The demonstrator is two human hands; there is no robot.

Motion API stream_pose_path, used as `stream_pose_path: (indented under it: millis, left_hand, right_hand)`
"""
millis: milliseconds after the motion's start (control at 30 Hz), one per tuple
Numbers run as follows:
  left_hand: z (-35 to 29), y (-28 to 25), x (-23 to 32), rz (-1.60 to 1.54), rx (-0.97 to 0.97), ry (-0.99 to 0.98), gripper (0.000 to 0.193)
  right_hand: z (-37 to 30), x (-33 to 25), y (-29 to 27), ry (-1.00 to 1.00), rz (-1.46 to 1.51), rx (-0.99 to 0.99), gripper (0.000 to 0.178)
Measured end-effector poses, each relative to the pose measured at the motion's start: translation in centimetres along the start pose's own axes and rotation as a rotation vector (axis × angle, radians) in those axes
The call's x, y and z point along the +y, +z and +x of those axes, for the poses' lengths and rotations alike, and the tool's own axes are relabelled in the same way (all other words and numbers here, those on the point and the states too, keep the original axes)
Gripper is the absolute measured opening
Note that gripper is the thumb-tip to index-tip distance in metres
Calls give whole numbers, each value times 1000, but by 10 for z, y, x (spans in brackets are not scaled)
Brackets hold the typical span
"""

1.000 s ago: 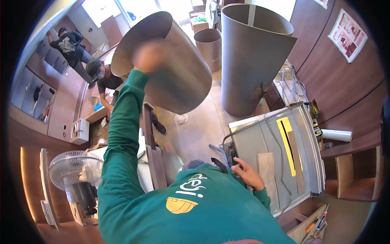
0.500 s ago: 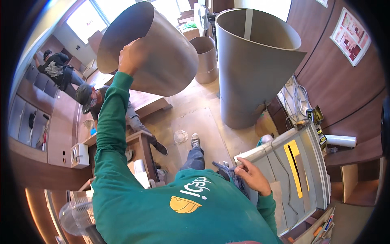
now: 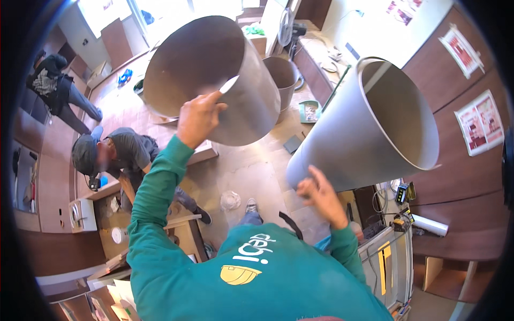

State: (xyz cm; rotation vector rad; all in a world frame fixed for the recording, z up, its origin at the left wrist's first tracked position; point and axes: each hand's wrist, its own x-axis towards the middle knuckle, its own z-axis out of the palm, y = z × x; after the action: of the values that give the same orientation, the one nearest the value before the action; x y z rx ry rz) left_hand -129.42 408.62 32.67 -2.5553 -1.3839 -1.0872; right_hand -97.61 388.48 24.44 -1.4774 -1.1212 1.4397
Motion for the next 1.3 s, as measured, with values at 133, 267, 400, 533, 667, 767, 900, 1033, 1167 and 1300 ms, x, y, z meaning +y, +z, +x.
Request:
stream_pose_path:
  millis: [133,267,400,533,667,767,900,1033,1167,1300]
  left_hand:
    - [-13,18,-23,30,-136,-20,11]
    - [2,33,-43,21,-229,75,8]
    - [33,41,-50,31,-345,171,15]
    - [61,44,-52,75,-368,310,19]
    - [108,82,-65,57,-382,410,20]
    - [153,121,-80,54,-408,429,18]
    - [198,169,-111,111,-463,565,20]
    - [244,214,-132,173,-480,738,18]
    - [275,253,-155,182,-518,876,15]
    - [286,285,-179,79,-513,927,14]
  right_hand:
    - [91,-76,22,-11,154,-7,105]
    - [186,-128,53,-117,-41,-28,129]
    - [261,-157,38,-192,-124,108,136]
    - [295,-192,16,-177,-179,175,108]
    - [380,-167,-49,-329,-257,147,57]
    - [405,-160,-66,-315,-250,357,50]
    - [425,-134,-76,-511,-320,611,51]
    - [440,-98,-83,-351,-85,683,53]
    - [463,-70,-80,-503,-1,803,55]
    - [479,-66,-72,-461,138,863,56]
